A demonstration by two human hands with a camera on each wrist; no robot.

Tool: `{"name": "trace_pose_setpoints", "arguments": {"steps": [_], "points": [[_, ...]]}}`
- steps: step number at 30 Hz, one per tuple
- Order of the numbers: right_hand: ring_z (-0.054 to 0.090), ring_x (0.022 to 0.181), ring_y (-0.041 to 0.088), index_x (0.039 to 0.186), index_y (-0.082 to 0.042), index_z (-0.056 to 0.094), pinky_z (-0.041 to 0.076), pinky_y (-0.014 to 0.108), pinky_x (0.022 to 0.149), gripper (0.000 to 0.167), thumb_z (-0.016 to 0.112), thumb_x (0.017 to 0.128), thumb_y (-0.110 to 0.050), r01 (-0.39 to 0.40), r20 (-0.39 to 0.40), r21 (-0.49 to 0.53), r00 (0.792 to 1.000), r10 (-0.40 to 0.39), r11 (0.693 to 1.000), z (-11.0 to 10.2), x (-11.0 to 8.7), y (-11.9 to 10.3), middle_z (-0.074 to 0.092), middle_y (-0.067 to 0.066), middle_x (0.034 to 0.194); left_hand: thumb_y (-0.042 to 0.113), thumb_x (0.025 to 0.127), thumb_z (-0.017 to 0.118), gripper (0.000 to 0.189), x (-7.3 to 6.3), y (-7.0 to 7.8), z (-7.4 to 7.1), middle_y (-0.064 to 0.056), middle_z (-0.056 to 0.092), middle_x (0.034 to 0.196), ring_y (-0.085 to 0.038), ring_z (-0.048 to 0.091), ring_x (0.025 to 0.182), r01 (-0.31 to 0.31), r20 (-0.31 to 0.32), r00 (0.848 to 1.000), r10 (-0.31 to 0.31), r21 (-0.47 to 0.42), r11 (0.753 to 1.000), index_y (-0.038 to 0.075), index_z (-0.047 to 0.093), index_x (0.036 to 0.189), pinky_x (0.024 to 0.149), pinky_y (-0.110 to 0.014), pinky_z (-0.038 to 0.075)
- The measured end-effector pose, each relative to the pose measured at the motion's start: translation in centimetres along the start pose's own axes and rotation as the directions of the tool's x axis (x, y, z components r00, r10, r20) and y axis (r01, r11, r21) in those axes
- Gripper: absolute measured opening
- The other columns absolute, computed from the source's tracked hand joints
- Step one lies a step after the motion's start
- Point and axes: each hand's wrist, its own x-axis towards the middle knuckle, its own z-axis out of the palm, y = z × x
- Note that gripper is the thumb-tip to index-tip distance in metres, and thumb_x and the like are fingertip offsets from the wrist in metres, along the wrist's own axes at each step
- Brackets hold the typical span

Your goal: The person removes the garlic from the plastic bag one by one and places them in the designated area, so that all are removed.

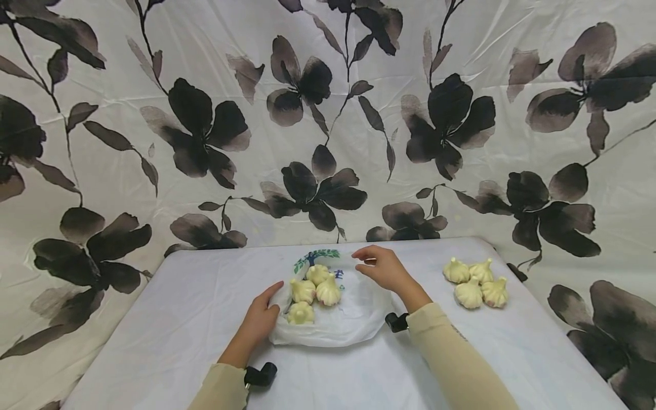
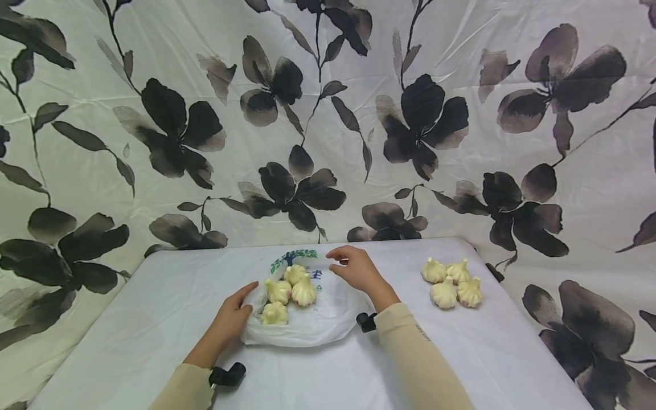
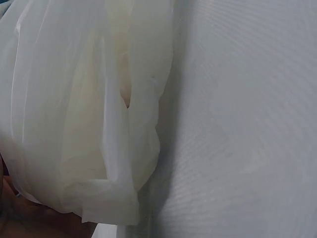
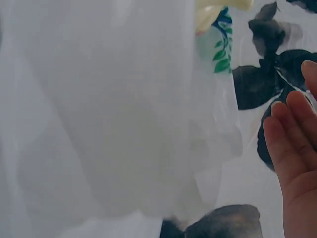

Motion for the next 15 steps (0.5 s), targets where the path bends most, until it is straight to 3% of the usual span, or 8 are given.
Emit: {"name": "trace_pose_setpoints", "arguments": {"steps": [15], "points": [[0.062,0.116,0.023,0.119,-0.012,0.067,0.053,0.036,0.097,0.031,0.067,0.088,-0.011,-0.041,0.103,0.059,0.994,0.035,0.997,3.0,0.9,-0.7,0.067,0.007,0.123,0.001,0.088,0.039,0.063,-0.4,0.1,-0.2,-0.014,0.033,0.157,-0.037,0.023,0.147,0.0,-0.005,1.0,0.0,-0.01,1.0,0.016,0.037,0.15,0.118,-0.057,0.022]]}}
